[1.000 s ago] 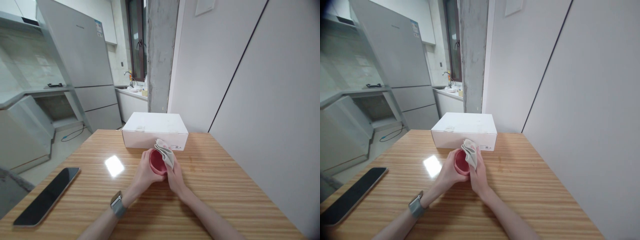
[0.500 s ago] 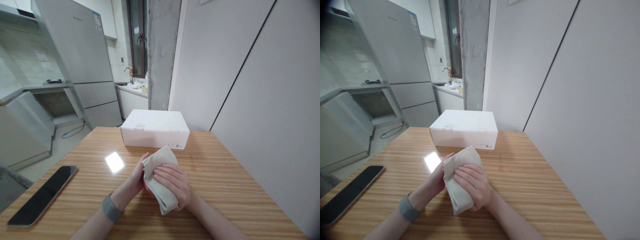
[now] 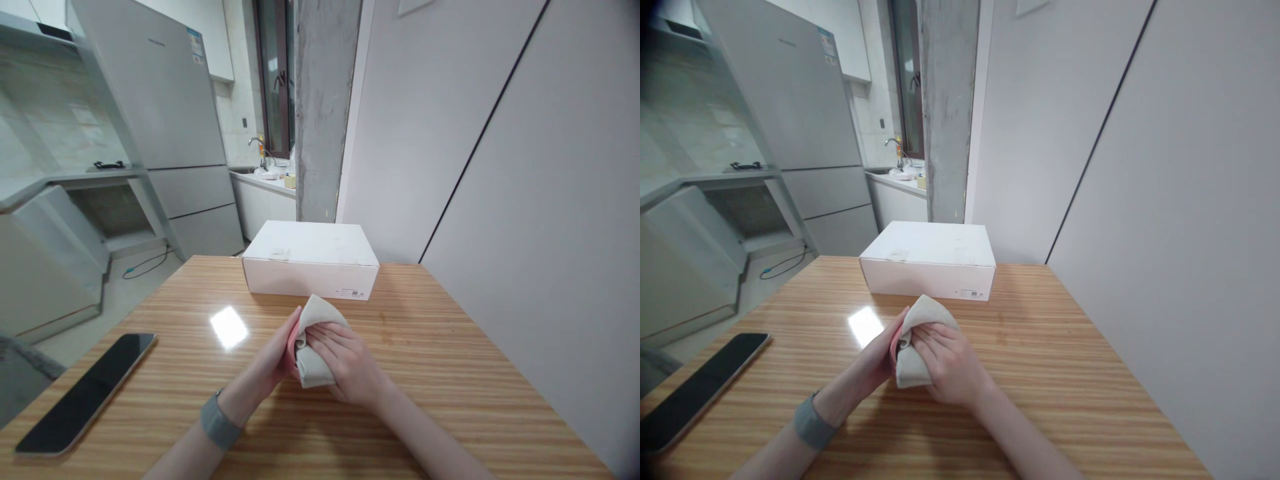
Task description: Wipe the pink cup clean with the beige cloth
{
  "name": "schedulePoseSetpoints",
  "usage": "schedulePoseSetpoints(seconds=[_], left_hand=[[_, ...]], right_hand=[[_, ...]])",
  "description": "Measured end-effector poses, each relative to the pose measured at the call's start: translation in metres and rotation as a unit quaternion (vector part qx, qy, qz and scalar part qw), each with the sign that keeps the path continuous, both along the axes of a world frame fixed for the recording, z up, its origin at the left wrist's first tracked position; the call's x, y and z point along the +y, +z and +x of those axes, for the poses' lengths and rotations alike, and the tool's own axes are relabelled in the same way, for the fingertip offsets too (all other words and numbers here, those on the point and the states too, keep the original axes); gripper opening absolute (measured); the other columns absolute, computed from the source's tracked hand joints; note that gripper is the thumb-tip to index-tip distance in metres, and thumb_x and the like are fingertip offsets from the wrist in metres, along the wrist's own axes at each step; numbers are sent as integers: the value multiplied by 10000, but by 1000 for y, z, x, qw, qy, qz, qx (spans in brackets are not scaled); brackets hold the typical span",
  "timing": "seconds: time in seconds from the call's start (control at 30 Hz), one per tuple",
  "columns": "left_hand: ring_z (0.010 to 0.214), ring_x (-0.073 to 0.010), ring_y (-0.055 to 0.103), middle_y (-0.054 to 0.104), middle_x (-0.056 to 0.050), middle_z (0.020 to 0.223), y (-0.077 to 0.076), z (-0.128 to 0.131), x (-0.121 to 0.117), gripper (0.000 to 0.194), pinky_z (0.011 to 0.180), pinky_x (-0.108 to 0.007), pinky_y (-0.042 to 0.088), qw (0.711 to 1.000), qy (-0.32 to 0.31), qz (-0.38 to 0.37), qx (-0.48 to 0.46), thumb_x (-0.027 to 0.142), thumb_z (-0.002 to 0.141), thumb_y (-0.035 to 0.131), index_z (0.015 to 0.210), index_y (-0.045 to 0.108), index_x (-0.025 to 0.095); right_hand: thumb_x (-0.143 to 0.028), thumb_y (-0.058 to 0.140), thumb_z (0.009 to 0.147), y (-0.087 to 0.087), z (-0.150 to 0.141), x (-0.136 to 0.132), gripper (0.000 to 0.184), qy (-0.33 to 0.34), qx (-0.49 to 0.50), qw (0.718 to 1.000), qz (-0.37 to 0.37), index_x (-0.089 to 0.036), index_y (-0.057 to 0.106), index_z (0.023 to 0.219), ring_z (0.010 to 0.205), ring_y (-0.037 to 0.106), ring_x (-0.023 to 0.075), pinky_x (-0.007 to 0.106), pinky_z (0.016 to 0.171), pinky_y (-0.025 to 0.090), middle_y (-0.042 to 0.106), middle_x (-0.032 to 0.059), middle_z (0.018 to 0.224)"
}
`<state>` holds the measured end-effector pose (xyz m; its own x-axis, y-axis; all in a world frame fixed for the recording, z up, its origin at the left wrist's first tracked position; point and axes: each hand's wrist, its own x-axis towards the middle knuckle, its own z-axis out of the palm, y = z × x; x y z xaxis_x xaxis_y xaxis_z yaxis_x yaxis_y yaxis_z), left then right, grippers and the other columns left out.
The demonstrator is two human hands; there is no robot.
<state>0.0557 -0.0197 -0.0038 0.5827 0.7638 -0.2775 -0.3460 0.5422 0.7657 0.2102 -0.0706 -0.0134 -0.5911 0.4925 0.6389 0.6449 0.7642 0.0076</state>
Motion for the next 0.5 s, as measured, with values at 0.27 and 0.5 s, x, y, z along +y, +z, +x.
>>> schedulePoseSetpoints(seconds=[0.27,0.5], left_hand=[[753,-149,593,664,-14,825,-4,6,-12,332,689,-244,459,987,96,130,21,470,834,583,948,642,164],[883,-225,589,692,-24,799,5,-7,-2,300,898,-328,415,976,53,192,91,443,799,558,760,668,166]], right_hand=[[-280,370,864,-3,0,2,409,-44,74,995,52,-50,582,1128,976,647,280,454,892,523,685,193,1035],[-235,285,917,-2,-1,-9,412,41,29,988,148,-25,615,1046,861,679,233,351,818,548,715,163,900]])
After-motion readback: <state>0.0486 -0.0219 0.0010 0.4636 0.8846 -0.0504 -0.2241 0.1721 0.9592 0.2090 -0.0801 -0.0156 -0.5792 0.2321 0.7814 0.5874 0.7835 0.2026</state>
